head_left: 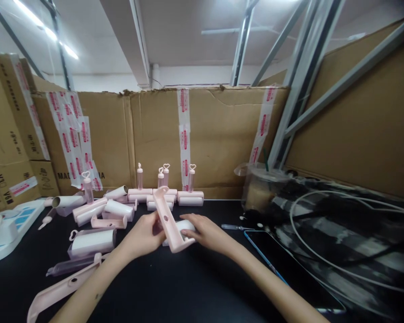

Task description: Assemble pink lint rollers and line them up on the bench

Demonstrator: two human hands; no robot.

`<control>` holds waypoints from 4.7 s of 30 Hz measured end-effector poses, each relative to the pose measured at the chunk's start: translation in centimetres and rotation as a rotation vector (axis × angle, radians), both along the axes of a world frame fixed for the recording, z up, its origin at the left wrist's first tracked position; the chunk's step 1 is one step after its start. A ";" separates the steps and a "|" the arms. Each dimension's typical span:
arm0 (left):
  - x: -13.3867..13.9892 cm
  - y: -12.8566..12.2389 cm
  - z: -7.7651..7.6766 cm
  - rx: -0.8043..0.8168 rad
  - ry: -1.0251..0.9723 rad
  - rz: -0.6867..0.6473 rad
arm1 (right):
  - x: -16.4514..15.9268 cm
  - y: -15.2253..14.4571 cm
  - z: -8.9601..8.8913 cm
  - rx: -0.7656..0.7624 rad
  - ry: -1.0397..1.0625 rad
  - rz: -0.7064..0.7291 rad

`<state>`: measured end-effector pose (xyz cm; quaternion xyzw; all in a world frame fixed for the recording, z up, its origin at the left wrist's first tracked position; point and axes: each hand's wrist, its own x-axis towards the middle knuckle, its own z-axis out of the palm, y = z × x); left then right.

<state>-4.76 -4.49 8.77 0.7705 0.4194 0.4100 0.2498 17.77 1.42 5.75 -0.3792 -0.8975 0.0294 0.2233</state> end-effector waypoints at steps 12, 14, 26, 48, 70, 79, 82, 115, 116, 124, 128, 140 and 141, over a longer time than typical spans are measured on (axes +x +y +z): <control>0.9 -1.9 -3.8 0.135 0.696 0.078 | 1.8 0.8 0.9 0.022 0.058 -0.194; 0.7 -1.7 -3.6 0.089 0.747 0.120 | 1.9 0.7 1.1 -0.041 0.059 -0.248; 0.9 0.0 -2.7 0.203 0.625 0.240 | 0.3 0.9 -0.9 -0.212 0.355 -0.004; 0.3 2.1 -2.4 0.010 -0.742 0.113 | -1.1 1.5 3.6 -0.242 0.200 0.284; 0.7 1.0 -3.0 -0.040 -0.282 0.039 | -3.6 -3.3 2.8 -0.222 0.585 0.390; 0.4 0.7 -3.1 -0.007 -0.159 0.058 | -3.6 -3.7 2.6 -0.147 0.546 0.405; 0.7 0.3 -3.4 -0.017 -0.124 0.062 | -3.6 -3.9 2.4 -0.120 0.521 0.431; 1.7 1.2 -3.5 -0.451 -1.147 -0.018 | -6.2 -2.6 0.5 -0.583 1.181 0.178; 1.7 1.3 -3.8 -0.443 -1.134 -0.006 | -6.3 -2.7 0.5 -0.599 1.177 0.186; 2.2 0.9 -4.3 -0.388 -1.167 0.035 | -5.0 -3.4 1.8 -0.291 0.929 0.175; 2.0 0.8 -3.9 -0.399 -1.201 0.051 | -4.5 -3.6 1.7 -0.115 0.752 0.165; 1.8 0.3 -2.7 -0.392 -1.191 -0.013 | -3.6 -3.8 3.2 -0.017 0.708 0.236; 1.8 0.3 -2.7 -0.389 -1.188 -0.012 | -3.6 -3.8 3.3 -0.034 0.726 0.233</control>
